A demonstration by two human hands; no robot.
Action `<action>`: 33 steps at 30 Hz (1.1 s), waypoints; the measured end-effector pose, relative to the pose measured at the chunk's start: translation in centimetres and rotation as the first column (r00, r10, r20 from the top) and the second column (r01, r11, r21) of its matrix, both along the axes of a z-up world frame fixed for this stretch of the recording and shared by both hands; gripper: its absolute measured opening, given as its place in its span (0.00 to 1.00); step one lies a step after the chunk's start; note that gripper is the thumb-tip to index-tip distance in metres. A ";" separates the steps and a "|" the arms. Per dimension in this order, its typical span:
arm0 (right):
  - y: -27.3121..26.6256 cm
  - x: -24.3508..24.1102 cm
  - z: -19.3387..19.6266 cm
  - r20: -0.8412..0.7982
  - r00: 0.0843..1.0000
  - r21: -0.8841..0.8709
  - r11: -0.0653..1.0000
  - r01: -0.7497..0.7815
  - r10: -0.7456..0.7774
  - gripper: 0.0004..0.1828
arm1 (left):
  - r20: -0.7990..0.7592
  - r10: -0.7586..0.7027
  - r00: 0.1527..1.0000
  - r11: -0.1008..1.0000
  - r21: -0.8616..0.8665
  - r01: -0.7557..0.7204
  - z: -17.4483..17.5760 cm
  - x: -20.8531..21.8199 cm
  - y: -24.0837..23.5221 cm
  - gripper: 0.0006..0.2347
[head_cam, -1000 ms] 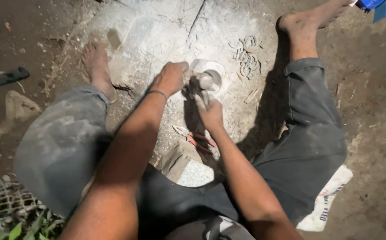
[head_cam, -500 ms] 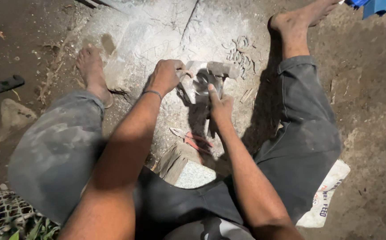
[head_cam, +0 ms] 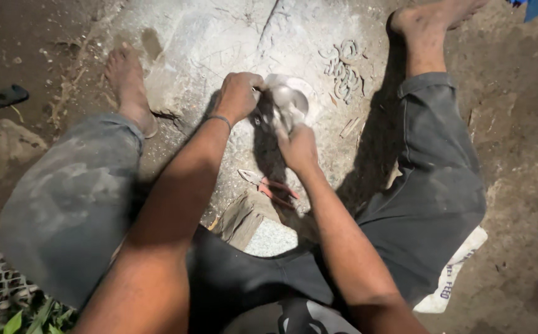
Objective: The person sits on the ground and uses a hammer and chisel to shape a white clay object. They repeatedly strike the chisel to carve the clay, occasionally using pliers to remove small pieces.
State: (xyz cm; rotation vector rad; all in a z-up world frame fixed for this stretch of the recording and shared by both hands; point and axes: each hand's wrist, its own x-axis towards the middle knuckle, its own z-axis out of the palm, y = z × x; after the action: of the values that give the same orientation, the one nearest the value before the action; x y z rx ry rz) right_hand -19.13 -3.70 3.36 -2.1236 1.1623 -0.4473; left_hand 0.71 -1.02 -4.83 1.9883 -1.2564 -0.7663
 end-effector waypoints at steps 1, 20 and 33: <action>-0.1 0.3 -0.2 -0.148 0.989 0.201 0.979 0.044 -0.014 0.17 | -0.022 -0.003 1.000 1.000 0.008 0.004 -0.1 0.0 -0.2 0.07; 0.6 -1.9 -2.7 -0.140 0.963 0.399 0.877 0.268 -0.231 0.20 | -0.115 0.061 0.991 0.995 0.080 -0.052 3.6 0.2 0.5 0.09; 1.3 -0.4 -2.2 -0.068 0.990 0.275 0.951 0.141 -0.127 0.20 | -0.130 0.039 0.991 0.996 0.082 -0.028 1.9 0.4 0.5 0.05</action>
State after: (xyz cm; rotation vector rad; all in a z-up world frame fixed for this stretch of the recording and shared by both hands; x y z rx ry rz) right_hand -19.58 -2.41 1.13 -1.8289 1.3204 -0.2725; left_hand 1.15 -0.54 -2.97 1.9819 -1.1291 -0.9287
